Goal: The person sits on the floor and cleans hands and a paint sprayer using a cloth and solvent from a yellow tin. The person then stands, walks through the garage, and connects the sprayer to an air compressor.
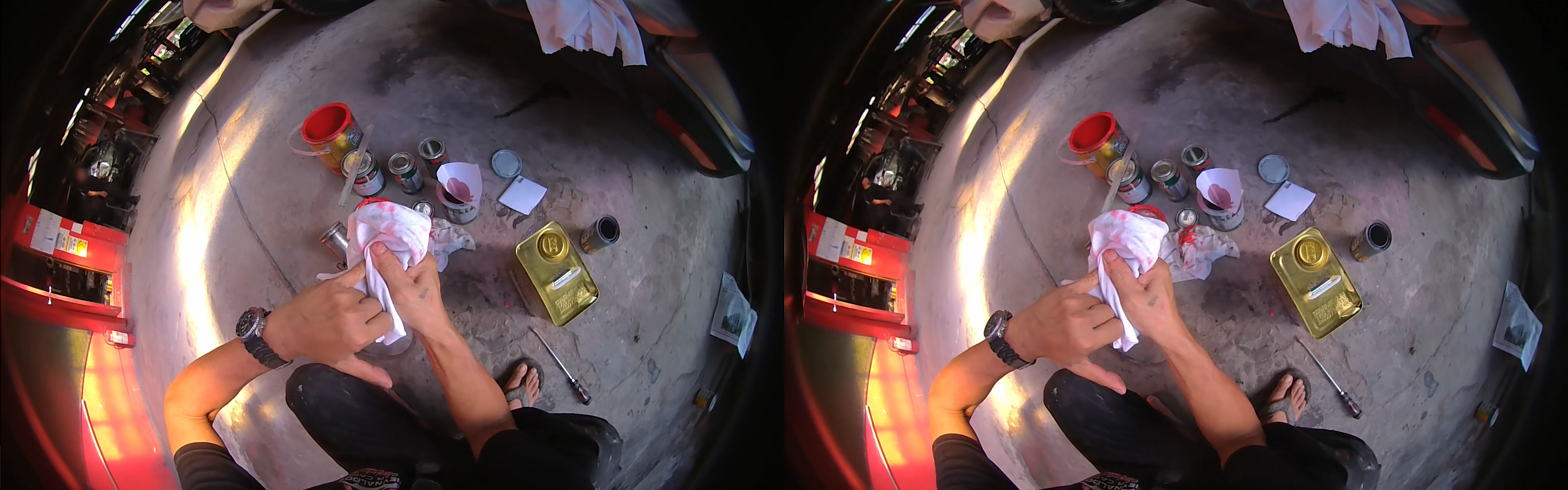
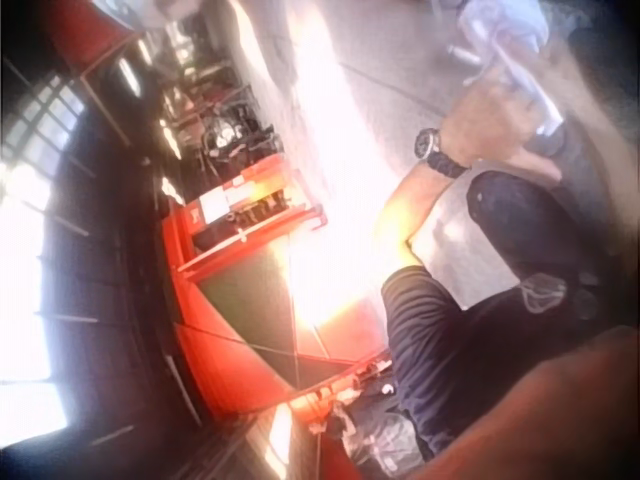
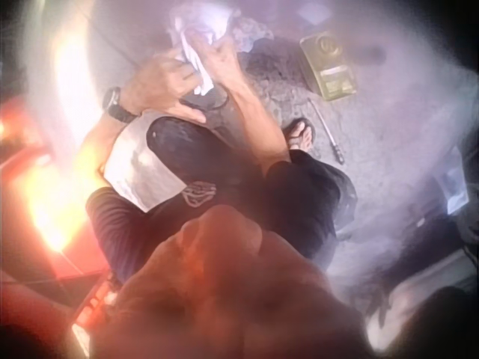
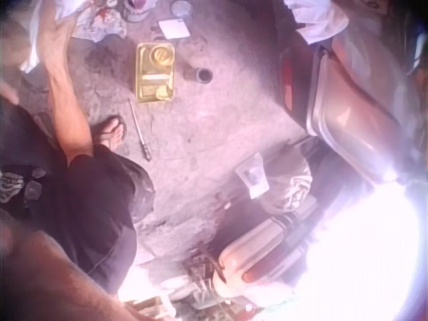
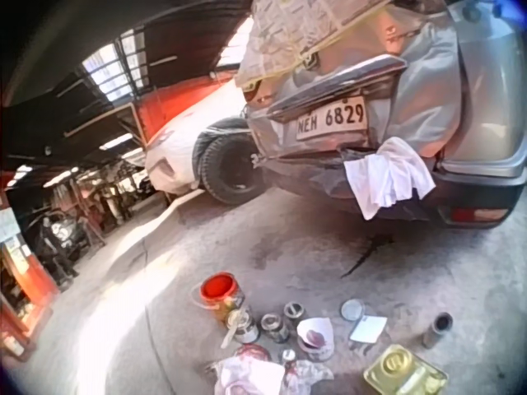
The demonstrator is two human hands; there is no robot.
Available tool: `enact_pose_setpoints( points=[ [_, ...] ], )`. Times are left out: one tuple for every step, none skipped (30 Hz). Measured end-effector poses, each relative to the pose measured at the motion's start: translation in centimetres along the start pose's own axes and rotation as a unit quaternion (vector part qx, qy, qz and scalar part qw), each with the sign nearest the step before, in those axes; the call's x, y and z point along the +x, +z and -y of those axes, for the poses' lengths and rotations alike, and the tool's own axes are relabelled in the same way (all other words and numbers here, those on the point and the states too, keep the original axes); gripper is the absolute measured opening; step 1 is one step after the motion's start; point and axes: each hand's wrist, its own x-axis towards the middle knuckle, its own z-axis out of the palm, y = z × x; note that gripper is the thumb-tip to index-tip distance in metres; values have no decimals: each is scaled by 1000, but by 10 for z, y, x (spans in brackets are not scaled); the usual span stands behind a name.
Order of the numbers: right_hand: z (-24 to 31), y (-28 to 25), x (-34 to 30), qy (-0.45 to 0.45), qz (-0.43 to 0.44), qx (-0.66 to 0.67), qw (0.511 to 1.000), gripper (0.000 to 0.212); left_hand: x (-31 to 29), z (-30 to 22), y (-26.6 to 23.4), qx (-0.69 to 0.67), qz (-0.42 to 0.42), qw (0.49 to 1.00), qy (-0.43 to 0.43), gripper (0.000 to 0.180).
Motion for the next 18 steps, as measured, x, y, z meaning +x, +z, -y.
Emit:
enact_pose_setpoints(
  points=[
    [-1, 2, 0, 30, -18, 52, 998, 23, 1, 0, -2, 0, 8, 1000, 6, 65],
    [-1, 3, -1, 60, -36, 104, 992, 24, 2, 0, -3, 0, 16, 1000, 13, 66],
    [-3, 4, -1, 90, -36, 159, 983, 25, 2, 2, -2, -2, -8, 1000, 21, 66],
    [-5, 4, -1, 119, -35, 214, 969, 25, 2, 4, 1, -4, -32, 999, 29, 67],
    [-7, 4, 0, 148, -34, 266, 952, 25, 1, 6, 3, -6, -56, 998, 36, 67],
    [-9, 2, 1, 160, -43, 275, 947, 26, 0, 7, 3, -20, -63, 997, 37, 67],
    [-11, 1, 2, 172, -53, 285, 942, 27, -2, 7, 3, -34, -69, 996, 37, 66],
    [-11, -1, 2, 184, -63, 292, 936, 29, -3, 7, 3, -47, -76, 995, 38, 65],
    [-9, -3, 2, 168, -57, 287, 941, 32, -4, 5, 3, -52, -85, 995, 25, 65],
    [-6, -7, 2, 152, -51, 281, 946, 36, -5, 3, 4, -56, -94, 994, 13, 65],
    [-4, -11, 2, 136, -44, 276, 951, 40, -6, 2, 3, -59, -103, 993, 0, 64],
    [-2, -17, 1, 122, -12, 241, 963, 39, -6, 3, 2, -48, -91, 995, -7, 64],
    [-2, -22, -1, 109, 21, 205, 972, 38, -7, 3, 1, -36, -78, 996, -15, 63],
    [0, -24, -3, 99, 52, 168, 979, 37, -7, 2, 2, -28, -67, 997, -25, 63],
    [3, -20, -5, 33, 72, 126, 989, 35, -8, 2, 6, -32, -75, 996, -21, 62],
    [4, -15, -5, 10, 60, 70, 996, 33, -9, 3, 12, -37, -83, 996, -16, 61],
    [4, -9, -4, -15, 48, 16, 999, 32, -9, 4, 15, -41, -89, 995, -12, 61],
    [3, -3, -3, -40, 35, -39, 998, 31, -8, 4, 18, -30, -94, 995, -3, 62]
  ],
)
